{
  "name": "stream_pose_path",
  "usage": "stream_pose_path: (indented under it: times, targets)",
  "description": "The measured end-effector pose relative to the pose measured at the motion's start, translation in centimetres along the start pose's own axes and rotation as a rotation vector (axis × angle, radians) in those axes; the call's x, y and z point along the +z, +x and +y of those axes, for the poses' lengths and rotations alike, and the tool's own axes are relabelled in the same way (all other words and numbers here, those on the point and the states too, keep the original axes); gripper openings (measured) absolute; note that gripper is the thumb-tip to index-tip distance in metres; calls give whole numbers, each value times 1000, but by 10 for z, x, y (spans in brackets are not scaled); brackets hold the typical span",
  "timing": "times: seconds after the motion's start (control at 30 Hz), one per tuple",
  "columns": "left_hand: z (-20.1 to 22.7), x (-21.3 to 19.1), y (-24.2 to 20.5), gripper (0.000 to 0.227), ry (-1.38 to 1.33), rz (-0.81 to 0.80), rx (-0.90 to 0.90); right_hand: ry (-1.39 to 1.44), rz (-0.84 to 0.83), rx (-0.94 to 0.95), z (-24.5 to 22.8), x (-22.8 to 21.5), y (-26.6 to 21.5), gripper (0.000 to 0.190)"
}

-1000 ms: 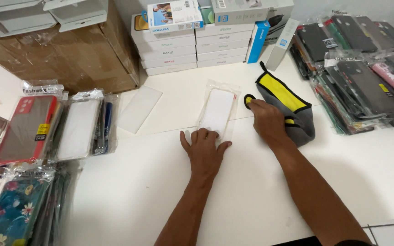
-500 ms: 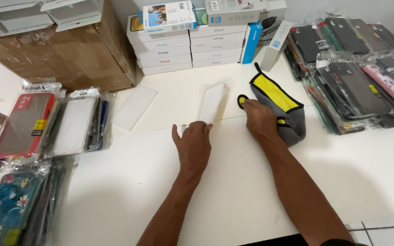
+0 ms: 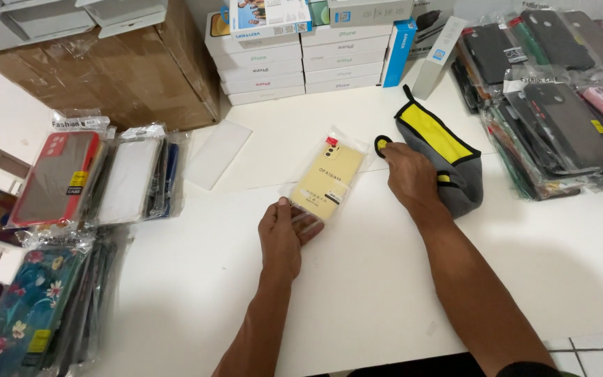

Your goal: The person places a white phone case into a clear plastic bag, seals it, and uses a yellow and gray heat-sealing tool to seal the bag. They repeat the process with a second phone case, sealing each package individually.

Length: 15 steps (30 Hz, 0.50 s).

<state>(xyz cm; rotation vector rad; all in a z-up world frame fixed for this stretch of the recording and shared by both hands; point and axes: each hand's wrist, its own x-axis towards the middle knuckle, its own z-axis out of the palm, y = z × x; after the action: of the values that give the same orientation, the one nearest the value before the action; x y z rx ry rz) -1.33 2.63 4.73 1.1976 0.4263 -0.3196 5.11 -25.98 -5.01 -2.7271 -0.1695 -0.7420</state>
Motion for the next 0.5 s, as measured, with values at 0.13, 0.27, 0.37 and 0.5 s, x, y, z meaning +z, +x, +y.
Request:
stream_pose_path:
  times: [0.13, 0.27, 0.37, 0.5]
  targets:
    - [12, -5, -20, 50, 335, -72, 80, 26, 8, 3, 0, -2, 3, 21]
    - [1, -18, -7, 40, 1076, -85, 324, 72, 9, 7, -1, -2, 1, 21]
    - [-11, -18, -2, 30, 1331, -57, 683, 86, 19, 9, -2, -2, 1, 20]
    - [-23, -1, -9, 53, 1599, -293, 914, 42, 13, -4, 1, -1, 2, 19]
